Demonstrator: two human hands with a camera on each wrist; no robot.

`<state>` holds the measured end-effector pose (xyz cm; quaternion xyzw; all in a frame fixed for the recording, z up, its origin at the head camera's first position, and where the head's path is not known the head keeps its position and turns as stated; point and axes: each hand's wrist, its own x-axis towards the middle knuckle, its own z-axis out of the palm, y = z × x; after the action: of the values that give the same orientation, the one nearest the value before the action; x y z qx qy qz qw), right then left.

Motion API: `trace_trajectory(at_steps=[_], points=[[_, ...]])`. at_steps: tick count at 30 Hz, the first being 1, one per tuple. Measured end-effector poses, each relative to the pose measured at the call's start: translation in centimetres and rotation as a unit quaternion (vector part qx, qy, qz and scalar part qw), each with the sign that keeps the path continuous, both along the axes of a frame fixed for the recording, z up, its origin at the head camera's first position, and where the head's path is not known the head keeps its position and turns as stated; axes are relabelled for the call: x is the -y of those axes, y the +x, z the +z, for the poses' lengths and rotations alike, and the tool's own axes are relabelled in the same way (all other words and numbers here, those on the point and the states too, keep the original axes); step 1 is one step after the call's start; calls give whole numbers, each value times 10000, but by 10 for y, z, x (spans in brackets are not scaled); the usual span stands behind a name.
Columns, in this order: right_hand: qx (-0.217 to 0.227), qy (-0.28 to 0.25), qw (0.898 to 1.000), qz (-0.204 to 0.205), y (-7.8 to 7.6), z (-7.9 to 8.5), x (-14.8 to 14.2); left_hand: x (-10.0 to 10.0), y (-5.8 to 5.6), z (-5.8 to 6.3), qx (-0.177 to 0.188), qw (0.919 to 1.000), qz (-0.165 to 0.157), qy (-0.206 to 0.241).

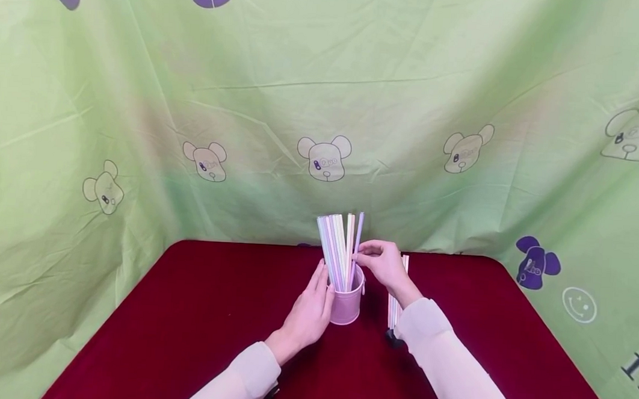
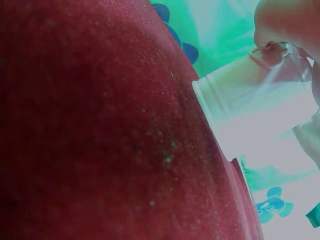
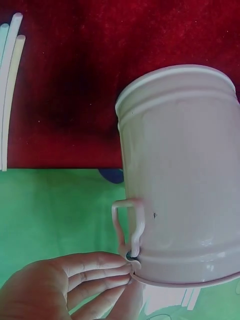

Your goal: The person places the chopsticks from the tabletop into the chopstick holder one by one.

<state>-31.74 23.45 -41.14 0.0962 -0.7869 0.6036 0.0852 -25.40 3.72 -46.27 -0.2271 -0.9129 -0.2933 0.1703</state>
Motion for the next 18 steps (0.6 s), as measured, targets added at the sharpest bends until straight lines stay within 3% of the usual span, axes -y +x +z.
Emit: trace_trajectory(at_steps=[8,11,15,18], points=[[15,-73,9997,238,2,7,-8,1,0,1,-74,10000,-23,-3],[-114,131,9997,187,1,13,-15,1,0,2,-96,9999,-32,36],[-241,808,9964,103,1,18,-27,2,0,1,-114,9999,-18,10],[-450,1758,9833,-114,-1,18,-38,2,0,-1,-92,10000,-16,12]])
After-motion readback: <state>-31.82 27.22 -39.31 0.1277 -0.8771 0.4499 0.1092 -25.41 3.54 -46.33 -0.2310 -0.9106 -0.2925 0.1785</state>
